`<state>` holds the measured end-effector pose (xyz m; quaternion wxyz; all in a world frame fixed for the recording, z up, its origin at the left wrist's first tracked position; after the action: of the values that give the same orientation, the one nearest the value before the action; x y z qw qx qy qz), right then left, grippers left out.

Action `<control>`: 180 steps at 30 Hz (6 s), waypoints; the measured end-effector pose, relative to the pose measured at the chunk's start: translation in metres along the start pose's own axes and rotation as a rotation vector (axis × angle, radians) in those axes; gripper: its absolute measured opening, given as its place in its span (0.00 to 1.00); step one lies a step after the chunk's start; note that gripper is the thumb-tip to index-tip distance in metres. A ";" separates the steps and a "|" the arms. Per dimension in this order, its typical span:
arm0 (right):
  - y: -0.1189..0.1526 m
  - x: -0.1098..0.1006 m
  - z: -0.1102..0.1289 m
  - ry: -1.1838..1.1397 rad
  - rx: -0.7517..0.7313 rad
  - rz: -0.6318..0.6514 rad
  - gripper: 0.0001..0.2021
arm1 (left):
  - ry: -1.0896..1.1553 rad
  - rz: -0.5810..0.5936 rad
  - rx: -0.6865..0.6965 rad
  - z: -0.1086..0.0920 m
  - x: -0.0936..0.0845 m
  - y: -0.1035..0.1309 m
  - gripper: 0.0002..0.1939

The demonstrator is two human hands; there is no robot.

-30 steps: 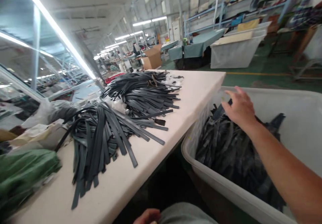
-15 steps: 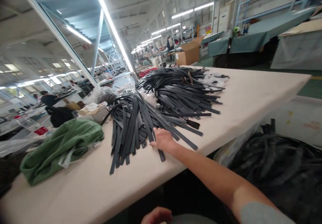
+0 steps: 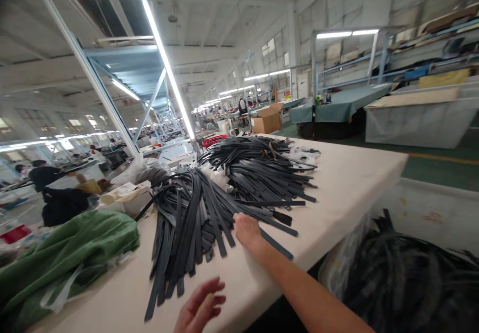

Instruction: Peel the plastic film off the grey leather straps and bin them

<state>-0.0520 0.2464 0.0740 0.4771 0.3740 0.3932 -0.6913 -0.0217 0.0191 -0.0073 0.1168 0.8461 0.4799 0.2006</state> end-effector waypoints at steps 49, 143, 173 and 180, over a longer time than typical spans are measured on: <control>0.099 -0.033 -0.180 -0.364 0.351 -0.568 0.13 | -0.429 -0.526 0.499 -0.241 0.114 -0.340 0.11; 0.239 -0.024 -0.006 -0.812 -0.180 0.269 0.19 | 0.259 0.265 -0.241 0.010 0.083 0.064 0.13; 0.167 0.027 0.093 -0.809 -0.433 0.760 0.17 | 0.578 -0.634 0.551 -0.093 -0.145 0.142 0.10; 0.174 0.038 0.057 -0.600 -0.295 0.768 0.20 | 0.905 -0.560 0.083 -0.011 -0.114 0.099 0.11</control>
<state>0.0957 0.1408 0.0313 0.8364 0.2052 0.1666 -0.4802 -0.0034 -0.1294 0.0149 -0.0864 0.5184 0.6973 0.4874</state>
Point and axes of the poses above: each hand's wrist, its own y-axis away from the middle knuckle, its own x-axis out of the palm, z = x × y, the point moved 1 cm from there along -y, towards the middle knuckle, and after that the axes turned 13 degrees about -x, right-handed, at the moved point
